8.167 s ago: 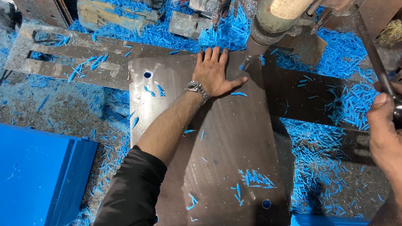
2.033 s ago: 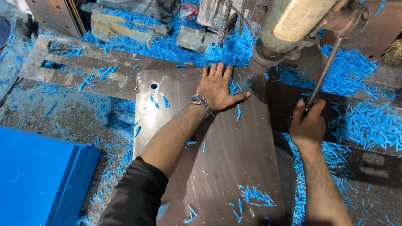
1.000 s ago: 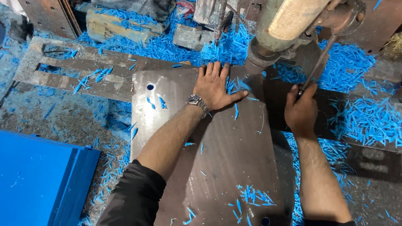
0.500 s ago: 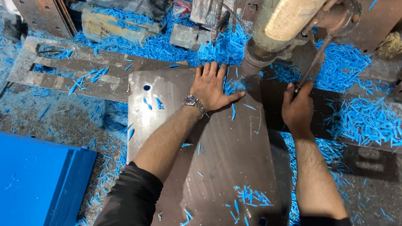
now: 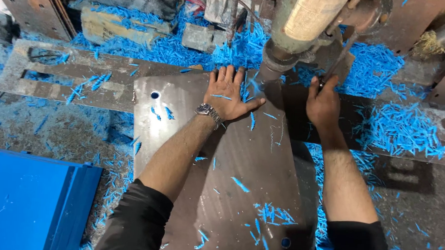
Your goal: Positioning a metal template over plastic sheets and using a drill press to create holes.
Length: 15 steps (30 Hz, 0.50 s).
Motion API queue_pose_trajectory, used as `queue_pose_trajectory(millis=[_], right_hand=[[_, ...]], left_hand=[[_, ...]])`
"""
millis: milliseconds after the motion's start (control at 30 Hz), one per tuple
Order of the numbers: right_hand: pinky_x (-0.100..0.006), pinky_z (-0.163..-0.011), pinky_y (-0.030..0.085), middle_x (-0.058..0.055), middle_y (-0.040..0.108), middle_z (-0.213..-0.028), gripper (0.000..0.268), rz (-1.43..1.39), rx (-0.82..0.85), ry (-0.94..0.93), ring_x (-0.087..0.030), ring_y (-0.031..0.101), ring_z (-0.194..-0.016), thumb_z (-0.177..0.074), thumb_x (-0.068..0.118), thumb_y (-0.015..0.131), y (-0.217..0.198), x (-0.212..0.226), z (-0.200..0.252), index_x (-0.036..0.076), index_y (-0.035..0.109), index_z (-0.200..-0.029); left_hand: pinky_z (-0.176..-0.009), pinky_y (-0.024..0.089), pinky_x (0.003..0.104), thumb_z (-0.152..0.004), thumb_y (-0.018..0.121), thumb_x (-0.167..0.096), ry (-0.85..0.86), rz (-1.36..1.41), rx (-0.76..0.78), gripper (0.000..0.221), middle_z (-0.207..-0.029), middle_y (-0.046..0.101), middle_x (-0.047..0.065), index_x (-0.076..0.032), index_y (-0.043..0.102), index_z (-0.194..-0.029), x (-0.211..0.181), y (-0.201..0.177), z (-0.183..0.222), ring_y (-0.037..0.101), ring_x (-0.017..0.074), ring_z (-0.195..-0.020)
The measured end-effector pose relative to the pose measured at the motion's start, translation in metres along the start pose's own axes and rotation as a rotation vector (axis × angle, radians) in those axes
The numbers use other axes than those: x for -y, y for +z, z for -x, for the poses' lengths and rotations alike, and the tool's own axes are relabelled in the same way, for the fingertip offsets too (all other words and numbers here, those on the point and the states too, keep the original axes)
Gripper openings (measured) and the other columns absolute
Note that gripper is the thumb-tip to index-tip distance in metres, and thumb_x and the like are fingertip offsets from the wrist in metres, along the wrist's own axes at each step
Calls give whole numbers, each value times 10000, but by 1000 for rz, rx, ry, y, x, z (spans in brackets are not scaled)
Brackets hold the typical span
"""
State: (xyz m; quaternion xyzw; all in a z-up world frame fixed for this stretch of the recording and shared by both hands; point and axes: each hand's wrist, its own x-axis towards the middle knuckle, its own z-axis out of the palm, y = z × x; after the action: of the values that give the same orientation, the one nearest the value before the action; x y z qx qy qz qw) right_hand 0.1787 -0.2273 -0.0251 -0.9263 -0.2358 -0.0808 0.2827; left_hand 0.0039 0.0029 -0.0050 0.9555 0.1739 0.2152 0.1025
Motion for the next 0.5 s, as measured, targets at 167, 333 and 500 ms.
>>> queue_pose_trajectory(millis=[167,333,500], right_hand=[[-606,-759,551,-348,697,-859,498,16,0,-1,-536,702,-875,-1168,464,401,-4,12,-8,13,371,-1377],[-569,-711,583,-301,705,-807,556,155,-26,25,-490,734,-841,-1170,501,414,13,-5,-20,14,342,-1428],[-593,-715,568,-354,691,-827,578,60,-41,-14,-524,715,-859,-1168,501,428,18,-8,-35,-9,349,-1430]], left_hand=[[-1095,284,516,-729,616,-862,13,-11,-43,1010,-1241,551,184,-94,489,-1372,-2,-2,3,496,342,-1194],[-1102,266,526,-727,592,-890,20,-8,41,1047,-1272,525,180,-89,475,-1391,0,-7,0,472,341,-1227],[-1118,233,532,-760,535,-908,0,-13,154,1079,-1298,498,193,-74,437,-1437,-3,-16,-1,434,354,-1260]])
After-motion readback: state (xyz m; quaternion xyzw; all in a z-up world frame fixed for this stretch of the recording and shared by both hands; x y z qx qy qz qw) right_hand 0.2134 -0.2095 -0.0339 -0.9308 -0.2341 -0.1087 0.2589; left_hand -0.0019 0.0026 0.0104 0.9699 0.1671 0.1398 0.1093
